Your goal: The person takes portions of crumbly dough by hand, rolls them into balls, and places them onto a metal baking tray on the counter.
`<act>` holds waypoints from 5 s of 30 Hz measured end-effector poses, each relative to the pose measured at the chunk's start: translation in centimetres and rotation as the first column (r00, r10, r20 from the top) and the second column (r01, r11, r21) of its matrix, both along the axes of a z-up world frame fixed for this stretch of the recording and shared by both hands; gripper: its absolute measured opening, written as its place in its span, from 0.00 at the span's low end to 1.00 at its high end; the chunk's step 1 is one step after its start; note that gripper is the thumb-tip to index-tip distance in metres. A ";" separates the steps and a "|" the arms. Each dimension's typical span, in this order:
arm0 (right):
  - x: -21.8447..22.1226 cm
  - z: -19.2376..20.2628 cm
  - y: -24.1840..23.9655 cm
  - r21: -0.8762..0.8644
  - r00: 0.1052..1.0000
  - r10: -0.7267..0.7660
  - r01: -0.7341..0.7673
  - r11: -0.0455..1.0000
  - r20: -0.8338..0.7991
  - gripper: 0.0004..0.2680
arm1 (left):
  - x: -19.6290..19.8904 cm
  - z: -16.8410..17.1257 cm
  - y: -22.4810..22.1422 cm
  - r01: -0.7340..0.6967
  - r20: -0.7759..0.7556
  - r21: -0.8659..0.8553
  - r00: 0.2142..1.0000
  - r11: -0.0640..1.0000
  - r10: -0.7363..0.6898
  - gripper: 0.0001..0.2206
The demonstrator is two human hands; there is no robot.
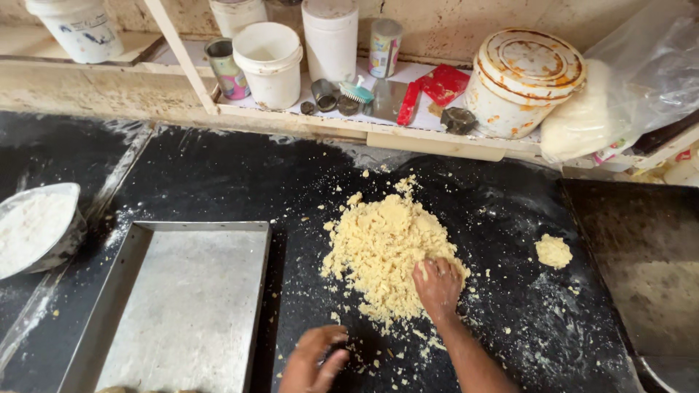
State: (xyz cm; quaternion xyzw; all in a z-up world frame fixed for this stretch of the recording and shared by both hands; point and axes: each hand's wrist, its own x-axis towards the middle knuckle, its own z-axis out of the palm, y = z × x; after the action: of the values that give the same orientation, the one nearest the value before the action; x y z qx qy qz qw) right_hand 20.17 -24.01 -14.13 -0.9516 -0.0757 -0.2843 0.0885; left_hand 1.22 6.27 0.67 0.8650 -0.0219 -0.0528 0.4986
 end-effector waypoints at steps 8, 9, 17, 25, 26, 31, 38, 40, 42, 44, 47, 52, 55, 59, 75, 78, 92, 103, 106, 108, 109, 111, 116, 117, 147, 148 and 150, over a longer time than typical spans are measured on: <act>-9.6 -2.2 -1.5 -0.133 0.976 0.015 -0.045 0.990 -0.218 0.13 | 1.2 0.2 -4.9 0.206 0.086 -0.086 0.976 0.975 -0.198 0.16; -11.2 -2.0 -1.4 -0.140 0.962 0.009 -0.049 0.989 -0.272 0.15 | 1.2 0.1 -5.0 0.209 0.083 -0.110 0.976 0.972 -0.201 0.16; -13.3 3.4 -5.0 0.349 0.875 0.337 -0.212 0.913 -0.348 0.29 | 1.1 -1.2 -4.7 0.136 0.071 -0.268 0.990 0.954 -0.122 0.17; -9.5 -2.2 -4.3 -0.171 0.862 0.420 -0.476 0.862 -0.282 0.13 | 1.4 -2.5 -5.9 0.168 0.000 -0.287 0.985 0.943 -0.175 0.17; -9.0 -2.8 -4.2 -0.179 0.864 0.449 -0.490 0.853 -0.227 0.12 | 1.2 -2.8 -6.2 0.188 0.034 -0.288 0.982 0.939 -0.186 0.17; -8.0 -1.1 -3.6 0.145 0.864 0.215 -0.167 0.975 -0.456 0.10 | 1.5 -5.8 -9.7 0.113 0.049 -0.488 0.994 0.866 -0.102 0.20; -12.8 6.4 4.2 0.918 0.887 0.344 0.183 0.352 -0.309 0.15 | 5.5 -7.7 -15.5 -0.260 -0.252 -0.876 0.965 0.407 0.075 0.32; -13.8 7.9 5.0 0.866 0.828 0.452 0.077 0.494 -0.332 0.19 | 6.1 -6.4 -15.2 -0.337 -0.344 -0.928 0.939 0.161 -0.016 0.34; -14.1 8.8 4.6 0.444 0.941 0.273 -0.162 0.881 -0.198 0.20 | 5.9 -4.8 -13.9 -0.490 -0.501 -0.861 0.864 0.140 -0.056 0.37; -13.7 9.0 4.2 0.250 0.961 0.272 -0.250 0.935 -0.057 0.19 | 5.6 -3.6 -12.7 -0.580 -0.601 -0.796 0.791 0.174 -0.111 0.39; -13.5 8.0 4.0 0.433 0.900 0.419 -0.426 0.795 0.116 0.14 | 4.8 -3.9 -12.4 -0.634 -0.684 -0.724 0.712 0.273 -0.162 0.39; -15.2 5.3 6.2 0.228 0.790 0.450 -0.570 0.789 0.416 0.07 | 5.4 -8.0 -14.1 -0.622 -0.669 -0.714 0.742 0.321 -0.051 0.32; -14.9 5.2 6.5 0.230 0.779 0.440 -0.575 0.785 0.447 0.06 | 5.7 -9.2 -13.8 -0.539 -0.584 -0.791 0.806 0.287 -0.096 0.32; -13.4 6.6 5.7 0.553 0.908 0.387 -0.407 0.727 0.160 0.08 | 5.2 -8.2 -13.0 -0.489 -0.604 -0.748 0.782 0.449 -0.155 0.37; -15.0 11.8 7.3 0.215 0.794 0.390 -0.529 0.821 0.465 0.10 | 4.8 -2.1 -11.7 -0.665 -0.695 -0.717 0.706 0.210 -0.136 0.31; -15.6 10.8 7.9 0.157 0.731 0.453 -0.597 0.786 0.511 0.08 | 5.5 -6.2 -12.4 -0.494 -0.497 -0.866 0.840 0.070 -0.218 0.20; -16.7 15.4 8.2 0.643 0.811 0.500 -0.561 0.521 0.304 0.21 | 4.0 3.9 -11.3 -0.495 -0.500 -0.834 0.865 0.243 0.046 0.43; -15.2 10.7 9.8 0.154 0.655 0.565 -0.710 0.687 0.502 0.07 | 5.1 -5.6 -10.1 -0.301 -0.234 -0.945 0.895 -0.128 -0.379 0.37; -14.7 10.7 9.3 0.358 0.706 0.570 -0.706 0.611 0.420 0.07 | 3.9 -2.9 -9.2 -0.503 -0.563 -0.819 0.797 0.274 -0.219 0.36; -14.4 11.5 8.8 0.873 0.882 0.426 -0.360 0.329 0.204 0.10 | 3.4 0.5 -9.0 -0.412 -0.495 -0.851 0.837 0.326 -0.235 0.36; -14.5 11.8 8.6 0.987 0.915 0.401 -0.099 0.126 0.041 0.12 | 3.2 2.0 -8.9 -0.333 -0.435 -0.872 0.864 0.358 -0.253 0.37; -15.8 12.3 8.1 0.871 0.864 0.487 -0.333 0.362 0.128 0.16 | 3.4 4.3 -9.7 -0.455 -0.492 -0.861 0.858 0.227 -0.148 0.36; -16.1 12.7 8.7 0.517 0.824 0.449 -0.567 0.641 0.346 0.12 | 4.2 2.3 -9.5 -0.522 -0.549 -0.835 0.812 0.175 -0.197 0.42; -15.9 12.3 9.3 0.507 0.804 0.418 -0.593 0.626 0.423 0.10 | 4.1 0.8 -10.2 -0.494 -0.527 -0.849 0.816 0.188 -0.238 0.42; -11.6 10.6 4.9 0.744 0.793 0.555 -0.206 0.635 -0.254 0.04 | 6.5 -4.6 -7.9 -0.556 -0.590 -0.800 0.798 0.224 -0.127 0.08; -11.2 11.2 4.4 0.822 0.777 0.588 -0.173 0.542 -0.224 0.04 | 6.2 -4.0 -7.6 -0.603 -0.634 -0.771 0.760 0.205 -0.146 0.09; -11.0 12.4 3.9 0.708 0.785 0.602 -0.343 0.617 -0.144 0.07 | 5.3 -2.6 -7.3 -0.527 -0.554 -0.831 0.815 0.179 -0.169 0.12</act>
State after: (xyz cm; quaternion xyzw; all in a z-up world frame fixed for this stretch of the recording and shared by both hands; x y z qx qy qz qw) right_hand 9.16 -20.09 -1.75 -0.8391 -0.2077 -0.0739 0.4973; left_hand 6.53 -1.00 -1.97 0.2942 0.1974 -0.2014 0.9132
